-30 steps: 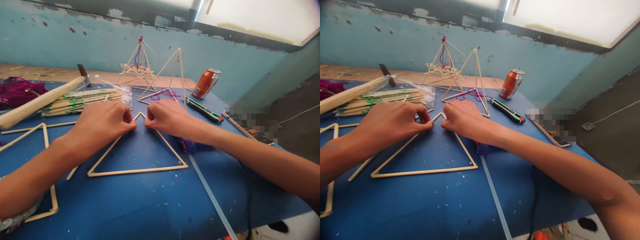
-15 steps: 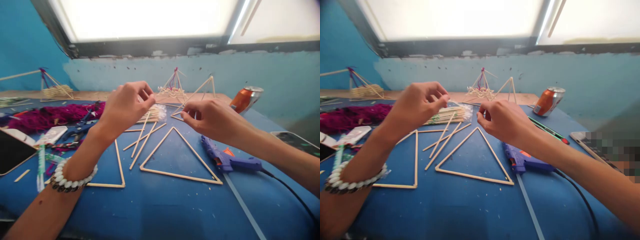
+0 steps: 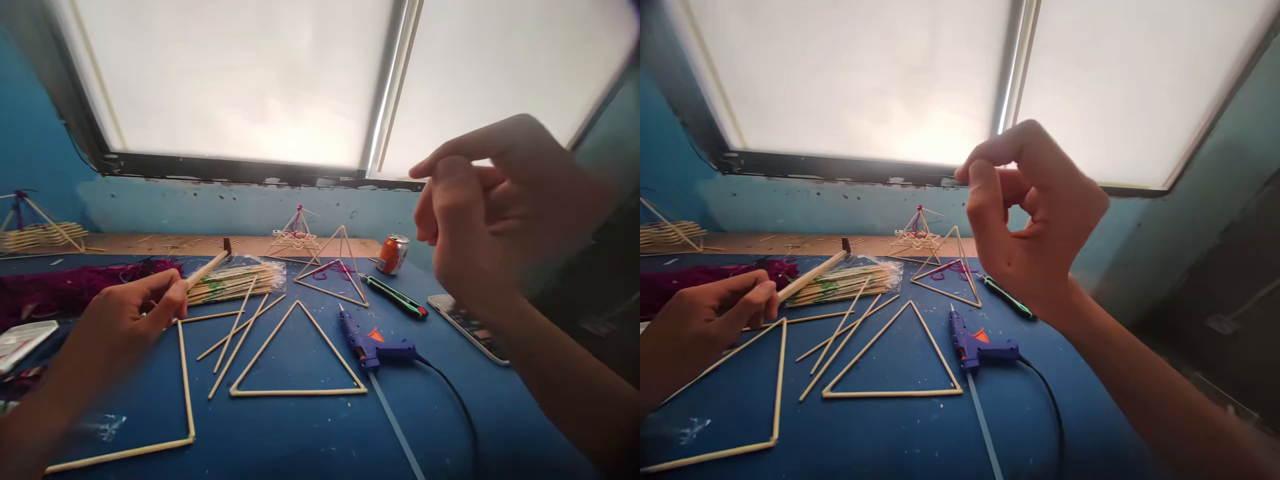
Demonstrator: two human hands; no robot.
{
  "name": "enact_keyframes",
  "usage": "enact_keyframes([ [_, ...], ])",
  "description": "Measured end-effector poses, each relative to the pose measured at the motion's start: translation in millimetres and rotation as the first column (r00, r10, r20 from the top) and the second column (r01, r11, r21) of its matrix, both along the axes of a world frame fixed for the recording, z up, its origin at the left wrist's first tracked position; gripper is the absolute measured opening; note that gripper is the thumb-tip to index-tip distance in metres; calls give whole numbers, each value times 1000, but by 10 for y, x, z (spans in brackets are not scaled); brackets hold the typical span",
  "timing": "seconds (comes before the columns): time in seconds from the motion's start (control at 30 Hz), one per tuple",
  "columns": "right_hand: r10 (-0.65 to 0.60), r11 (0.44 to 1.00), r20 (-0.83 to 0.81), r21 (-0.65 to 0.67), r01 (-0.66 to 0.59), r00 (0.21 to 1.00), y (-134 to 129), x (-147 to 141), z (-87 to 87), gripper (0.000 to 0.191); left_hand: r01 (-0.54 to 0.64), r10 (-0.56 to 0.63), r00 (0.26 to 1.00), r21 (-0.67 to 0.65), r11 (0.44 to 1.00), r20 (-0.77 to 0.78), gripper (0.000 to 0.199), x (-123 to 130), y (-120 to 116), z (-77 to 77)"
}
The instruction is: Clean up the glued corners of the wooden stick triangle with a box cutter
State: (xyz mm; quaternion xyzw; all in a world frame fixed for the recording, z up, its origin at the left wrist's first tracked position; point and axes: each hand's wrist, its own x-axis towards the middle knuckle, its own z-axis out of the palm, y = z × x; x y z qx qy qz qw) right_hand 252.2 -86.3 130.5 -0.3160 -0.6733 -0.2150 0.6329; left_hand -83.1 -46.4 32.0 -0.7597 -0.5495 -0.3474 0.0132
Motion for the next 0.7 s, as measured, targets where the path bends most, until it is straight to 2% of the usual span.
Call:
enact_keyframes([
  [0.07, -20, 997, 92, -77, 27, 996, -15, 162, -60, 18, -20, 18, 1000, -82, 996, -22, 45, -13, -22, -118],
  [0.1, -29, 982, 154, -180, 57, 988, 15, 264, -133, 17, -16, 13, 999, -111, 994, -32, 44, -8, -45, -161],
  [0.13, -50, 925, 264, -352, 145, 963, 70, 378, -234, 16, 15, -22, 998, -125, 992, -51, 43, 9, -73, -192],
  [0.17, -49, 834, 353, -500, 233, 934, 147, 500, -359, 17, 51, -60, 995, -126, 991, -74, 41, 37, -104, -210],
  [0.2, -56, 717, 455, -601, 353, 889, 240, 627, -502, 19, 89, -103, 989, -129, 988, -103, 39, 79, -137, -215],
  [0.27, -55, 514, 635, -644, 567, 771, 447, 871, -807, 21, 166, -186, 970, -137, 977, -157, 37, 203, -196, -187],
  [0.3, -58, 464, 678, -631, 621, 732, 547, 978, -950, 22, 205, -229, 957, -144, 968, -177, 36, 285, -222, -160],
  [0.37, -79, 491, 711, -582, 648, 699, 715, 1145, -1182, 28, 290, -320, 927, -168, 942, -198, 35, 479, -266, -95],
  [0.4, -72, 476, 726, -578, 663, 684, 779, 1203, -1263, 29, 336, -367, 907, -172, 926, -204, 32, 588, -287, -67],
  [0.47, -48, 397, 753, -588, 705, 656, 868, 1276, -1357, 33, 418, -451, 862, -178, 891, -232, 26, 819, -334, -34],
  [0.53, -5, 334, 770, -600, 727, 638, 905, 1317, -1378, 37, 484, -516, 813, -180, 857, -271, 20, 1051, -404, -43],
  [0.6, 3, 312, 776, -600, 736, 631, 881, 1350, -1349, 39, 549, -579, 750, -187, 815, -321, 17, 1268, -501, -90],
  [0.7, -81, 275, 762, -602, 749, 642, 712, 1406, -1228, 40, 617, -634, 662, -190, 764, -401, 10, 1536, -650, -198],
])
